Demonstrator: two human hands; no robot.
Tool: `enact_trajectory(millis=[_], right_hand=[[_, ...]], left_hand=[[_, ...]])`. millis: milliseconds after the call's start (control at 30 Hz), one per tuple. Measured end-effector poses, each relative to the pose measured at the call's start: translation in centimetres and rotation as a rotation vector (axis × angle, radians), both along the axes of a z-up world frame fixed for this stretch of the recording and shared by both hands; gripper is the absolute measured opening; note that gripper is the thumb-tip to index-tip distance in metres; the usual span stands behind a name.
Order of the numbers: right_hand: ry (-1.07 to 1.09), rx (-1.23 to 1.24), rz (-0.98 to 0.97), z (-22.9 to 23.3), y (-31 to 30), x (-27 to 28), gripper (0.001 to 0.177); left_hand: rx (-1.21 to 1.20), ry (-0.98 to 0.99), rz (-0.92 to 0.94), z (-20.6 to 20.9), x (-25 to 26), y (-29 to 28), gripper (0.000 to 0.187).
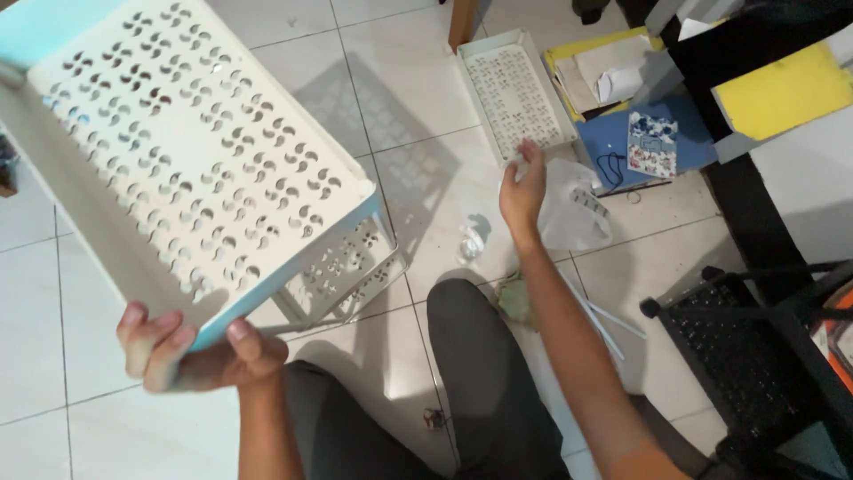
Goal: The person cleans white perforated plastic trays with a spray bottle and cloth, then inserts white cylindrical rods into the tray corners and stacks the trays to form a multi-tier unit.
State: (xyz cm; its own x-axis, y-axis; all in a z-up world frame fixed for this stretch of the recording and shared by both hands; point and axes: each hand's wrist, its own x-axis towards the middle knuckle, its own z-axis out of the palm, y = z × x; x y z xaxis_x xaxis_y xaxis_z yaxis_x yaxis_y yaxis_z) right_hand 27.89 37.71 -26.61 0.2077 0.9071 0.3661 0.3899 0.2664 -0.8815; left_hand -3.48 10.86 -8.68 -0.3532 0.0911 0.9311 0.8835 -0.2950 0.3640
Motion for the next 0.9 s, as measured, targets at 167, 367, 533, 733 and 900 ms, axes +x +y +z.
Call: enact_trajectory(millis=[167, 367, 533, 733, 900], right_hand=[[-0.700, 0.097, 0.173, -10.5, 7.8, 2.6, 0.071], [-0.906, -0.183, 0.125, -14.1, 9.7, 0.0, 0.084], [-1.007, -0.217, -0.135, -13.5, 8.5, -1.2, 0.072], [-1.141, -0.329, 0.163, -13.4, 6.5, -0.5, 0.045], [-1.034, -0.153, 0.091, -14.7, 4.1, -1.1, 0.036]], left_hand=[[-0.021, 0.017, 0.141, 0.3, 0.9, 1.5, 0.034], [-0.125, 0.097, 0.191, 0.2, 1.0, 2.7, 0.038], [-0.165, 0.141, 0.200, 0.4, 1.1, 2.7, 0.039], [-0.156, 0.082, 0.188, 1.4, 3.3, 3.5, 0.036], [-0.076, 0.098, 0.120, 0.5, 4.5, 5.3, 0.033]])
